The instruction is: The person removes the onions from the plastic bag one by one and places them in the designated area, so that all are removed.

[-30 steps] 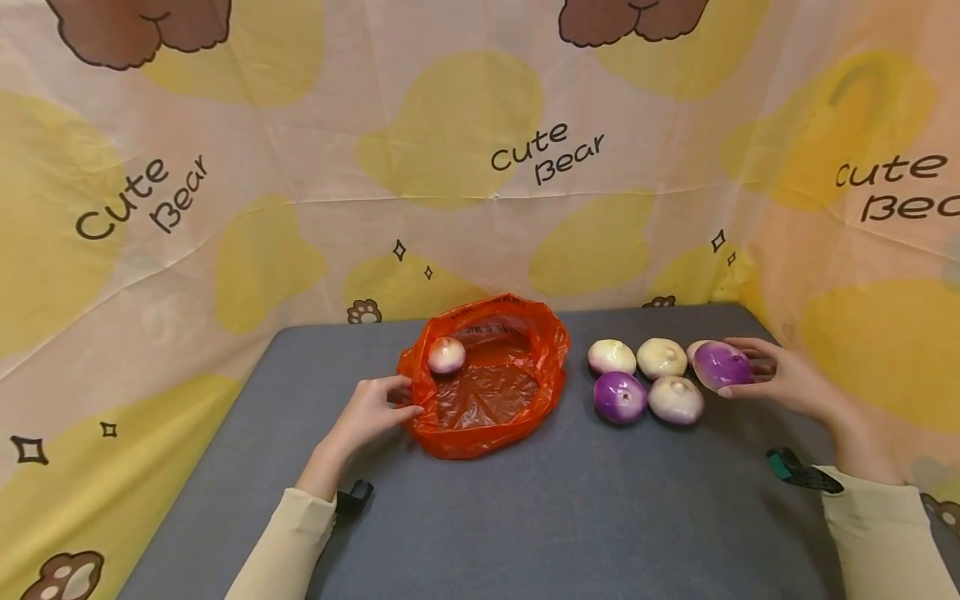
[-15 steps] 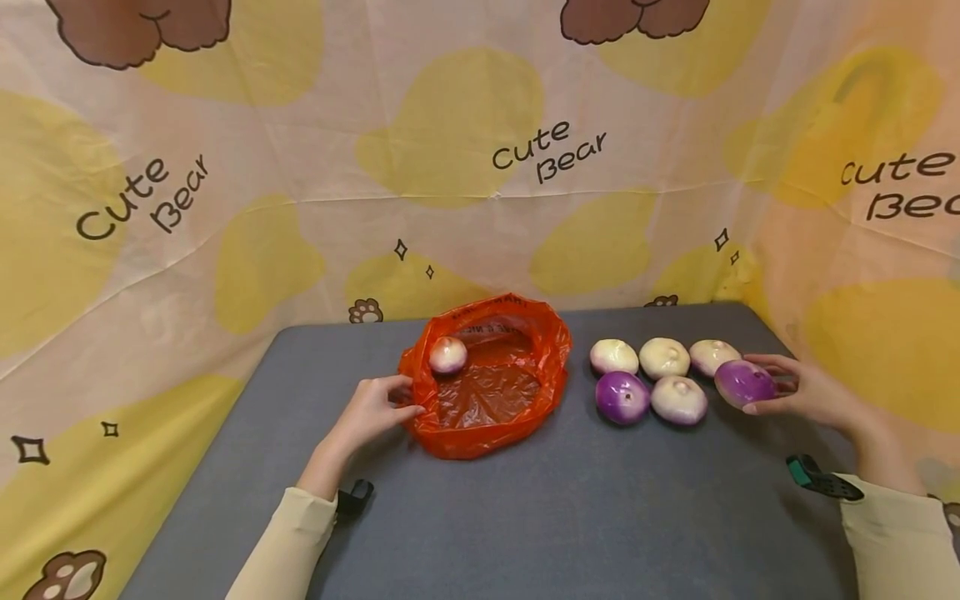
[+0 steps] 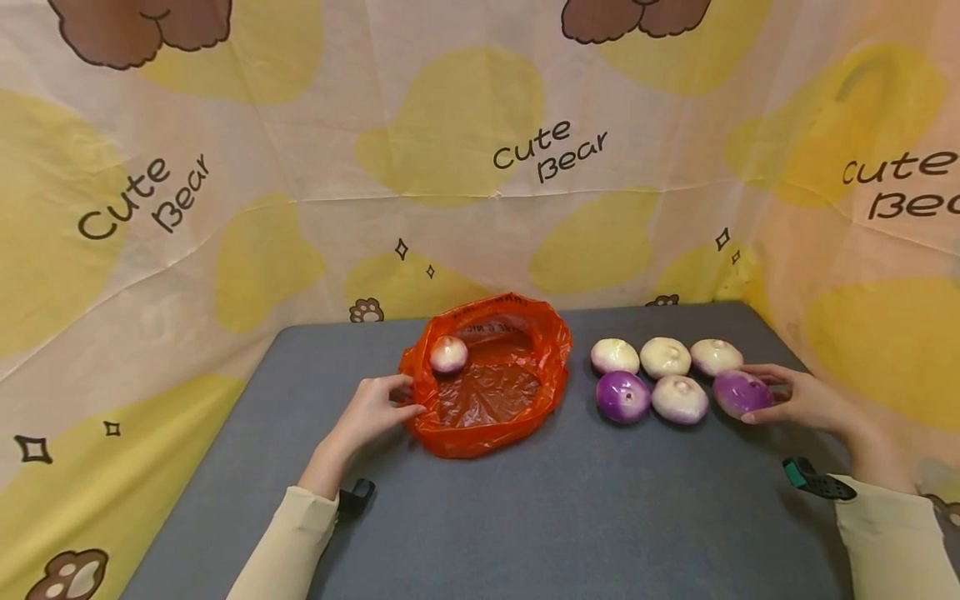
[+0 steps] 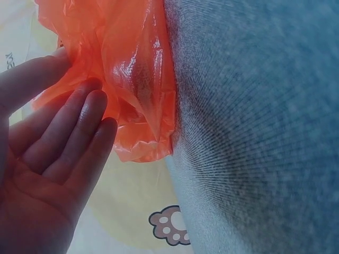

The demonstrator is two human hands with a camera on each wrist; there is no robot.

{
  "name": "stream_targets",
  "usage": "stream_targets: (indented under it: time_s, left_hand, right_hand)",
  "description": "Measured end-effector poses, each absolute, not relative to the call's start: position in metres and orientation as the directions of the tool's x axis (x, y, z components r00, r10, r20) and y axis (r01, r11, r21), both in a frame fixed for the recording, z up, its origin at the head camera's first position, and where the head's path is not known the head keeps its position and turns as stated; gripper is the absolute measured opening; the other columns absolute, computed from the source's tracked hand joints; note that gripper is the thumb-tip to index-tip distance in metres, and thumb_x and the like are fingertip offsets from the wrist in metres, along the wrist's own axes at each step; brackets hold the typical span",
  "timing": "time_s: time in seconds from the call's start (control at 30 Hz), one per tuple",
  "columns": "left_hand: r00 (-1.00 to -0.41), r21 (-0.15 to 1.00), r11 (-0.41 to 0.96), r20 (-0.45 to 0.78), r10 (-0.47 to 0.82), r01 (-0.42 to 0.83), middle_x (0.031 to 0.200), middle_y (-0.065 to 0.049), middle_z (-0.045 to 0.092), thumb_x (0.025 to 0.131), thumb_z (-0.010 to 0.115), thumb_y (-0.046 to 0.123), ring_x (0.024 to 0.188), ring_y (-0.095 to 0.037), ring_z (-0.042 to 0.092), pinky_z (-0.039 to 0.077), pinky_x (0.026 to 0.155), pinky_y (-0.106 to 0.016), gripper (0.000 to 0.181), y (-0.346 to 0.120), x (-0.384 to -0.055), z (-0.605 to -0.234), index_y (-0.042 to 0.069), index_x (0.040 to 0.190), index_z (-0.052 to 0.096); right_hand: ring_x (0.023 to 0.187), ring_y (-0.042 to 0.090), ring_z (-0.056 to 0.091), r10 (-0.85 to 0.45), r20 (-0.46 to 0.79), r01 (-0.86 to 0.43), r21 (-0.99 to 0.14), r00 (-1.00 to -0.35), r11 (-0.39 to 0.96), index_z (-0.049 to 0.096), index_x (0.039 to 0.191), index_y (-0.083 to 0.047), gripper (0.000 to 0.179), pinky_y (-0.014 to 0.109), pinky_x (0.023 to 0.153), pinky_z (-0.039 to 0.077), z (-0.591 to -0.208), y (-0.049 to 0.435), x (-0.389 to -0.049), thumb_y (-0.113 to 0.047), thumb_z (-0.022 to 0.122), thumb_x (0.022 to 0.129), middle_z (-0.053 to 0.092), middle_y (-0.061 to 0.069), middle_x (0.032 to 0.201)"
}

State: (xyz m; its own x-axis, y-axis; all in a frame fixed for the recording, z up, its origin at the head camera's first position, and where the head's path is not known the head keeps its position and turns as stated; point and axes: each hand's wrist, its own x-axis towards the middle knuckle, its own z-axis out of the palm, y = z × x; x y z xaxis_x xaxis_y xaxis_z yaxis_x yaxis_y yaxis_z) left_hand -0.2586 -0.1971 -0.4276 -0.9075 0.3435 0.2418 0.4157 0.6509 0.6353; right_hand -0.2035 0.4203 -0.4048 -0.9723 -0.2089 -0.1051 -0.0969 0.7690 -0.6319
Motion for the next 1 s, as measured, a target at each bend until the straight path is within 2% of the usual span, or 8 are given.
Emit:
stream_targets:
  time_s: [0.57,1.0]
  left_hand:
    - [-0.904,0.627,0.654,0.247,0.348,0.423,0.091,-0.006,0.072,0.077,0.078,0.019,0.083,-0.016,0.068,0.057,0.072,-0.033,0.033,-0.1974,-0.2578,-0.4274,0.004,0.105,0.068]
    - [-0.912,0.635,0.658,0.232,0.338,0.405,0.093,-0.008,0.072,0.077,0.078,0.018,0.085,-0.018,0.068,0.057,0.073,-0.033,0.035,-0.1975,-0.2559,-0.4244,0.003,0.107,0.067]
  right_hand:
    - [0.113,0.059,0.045,-0.221,-0.087,-0.113,-0.648,-0.971,0.753,0.032,0.140,0.006,0.079,0.052,0.081,0.053,-0.4076,0.4147,-0.2015,-0.024,0.075,0.080,0.039,0.038,0.132]
    - [0.114,0.058,0.045,-0.219,-0.109,-0.098,-0.648,-0.970,0.755,0.030,0.141,0.005,0.082,0.056,0.082,0.052,-0.4100,0.4119,-0.2013,-0.026,0.075,0.080,0.038,0.039,0.133]
